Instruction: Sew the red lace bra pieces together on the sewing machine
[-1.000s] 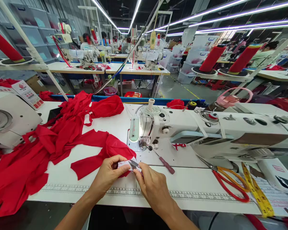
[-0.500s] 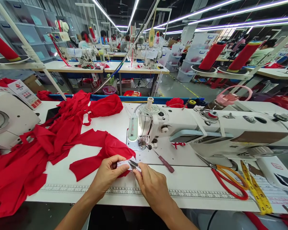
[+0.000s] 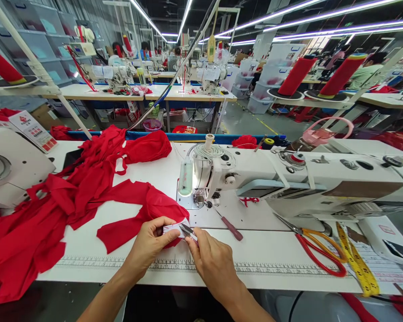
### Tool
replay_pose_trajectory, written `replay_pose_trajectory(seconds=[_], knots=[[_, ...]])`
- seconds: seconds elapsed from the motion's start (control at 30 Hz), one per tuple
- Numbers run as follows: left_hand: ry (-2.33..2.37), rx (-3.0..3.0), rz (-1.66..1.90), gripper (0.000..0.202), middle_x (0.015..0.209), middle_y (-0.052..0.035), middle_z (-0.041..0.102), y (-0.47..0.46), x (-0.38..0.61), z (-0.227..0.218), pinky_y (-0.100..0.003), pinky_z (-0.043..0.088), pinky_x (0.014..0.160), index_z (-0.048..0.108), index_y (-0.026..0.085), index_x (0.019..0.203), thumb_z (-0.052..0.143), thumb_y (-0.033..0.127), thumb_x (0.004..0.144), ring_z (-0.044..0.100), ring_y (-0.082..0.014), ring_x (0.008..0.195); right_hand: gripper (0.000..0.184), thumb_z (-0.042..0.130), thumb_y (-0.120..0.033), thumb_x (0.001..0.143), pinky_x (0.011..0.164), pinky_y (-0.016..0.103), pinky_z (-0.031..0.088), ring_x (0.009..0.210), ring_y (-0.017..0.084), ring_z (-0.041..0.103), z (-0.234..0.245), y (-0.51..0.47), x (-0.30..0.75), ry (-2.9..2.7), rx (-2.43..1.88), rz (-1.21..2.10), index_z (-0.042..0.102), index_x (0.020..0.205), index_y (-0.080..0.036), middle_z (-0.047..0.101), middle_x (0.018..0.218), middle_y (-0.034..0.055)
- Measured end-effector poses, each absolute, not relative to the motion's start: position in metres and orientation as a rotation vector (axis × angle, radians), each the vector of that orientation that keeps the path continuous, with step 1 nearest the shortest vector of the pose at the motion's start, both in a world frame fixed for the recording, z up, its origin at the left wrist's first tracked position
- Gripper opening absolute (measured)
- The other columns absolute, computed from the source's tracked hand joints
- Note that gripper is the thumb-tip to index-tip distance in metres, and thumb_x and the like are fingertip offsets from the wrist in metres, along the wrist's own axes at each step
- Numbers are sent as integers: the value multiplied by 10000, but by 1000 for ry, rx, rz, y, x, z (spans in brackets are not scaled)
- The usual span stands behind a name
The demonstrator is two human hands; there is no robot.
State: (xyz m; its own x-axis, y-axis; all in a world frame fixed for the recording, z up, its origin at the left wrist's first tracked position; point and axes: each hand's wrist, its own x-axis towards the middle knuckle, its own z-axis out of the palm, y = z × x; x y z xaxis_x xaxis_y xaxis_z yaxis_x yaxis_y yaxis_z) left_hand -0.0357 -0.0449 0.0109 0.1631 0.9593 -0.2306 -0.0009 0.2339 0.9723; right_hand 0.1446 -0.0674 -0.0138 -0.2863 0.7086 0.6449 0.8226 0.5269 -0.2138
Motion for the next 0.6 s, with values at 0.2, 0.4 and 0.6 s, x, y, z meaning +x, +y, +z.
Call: replay_pose_trajectory(seconds=[0.2,0.4,0.6], knots=[[1198,1094,945,341,773,-21,654,-45,-36,11,-200,446,631,718,166,869,822,463,735,540,-147,709,243,360,-268,1070,496,274,321,529,124,556,-14,-68,146,-2068,-1252,-221,558,978,-161,618,689,-10],[1216,1128,967,333,752,-27,646,-45,-30,13,-207,436,602,723,161,832,813,461,717,523,-149,681,271,343,-278,1076,490,275,327,537,120,585,-15,-71,144,-2065,-1296,-223,570,1009,-147,631,697,-4],[1194,1117,940,330,754,-33,650,-45,-29,16,-217,442,619,720,158,809,814,461,721,533,-159,691,233,391,-256,1062,495,270,345,544,107,593,-18,-71,140,-2030,-1279,-196,577,1000,-131,629,695,0]])
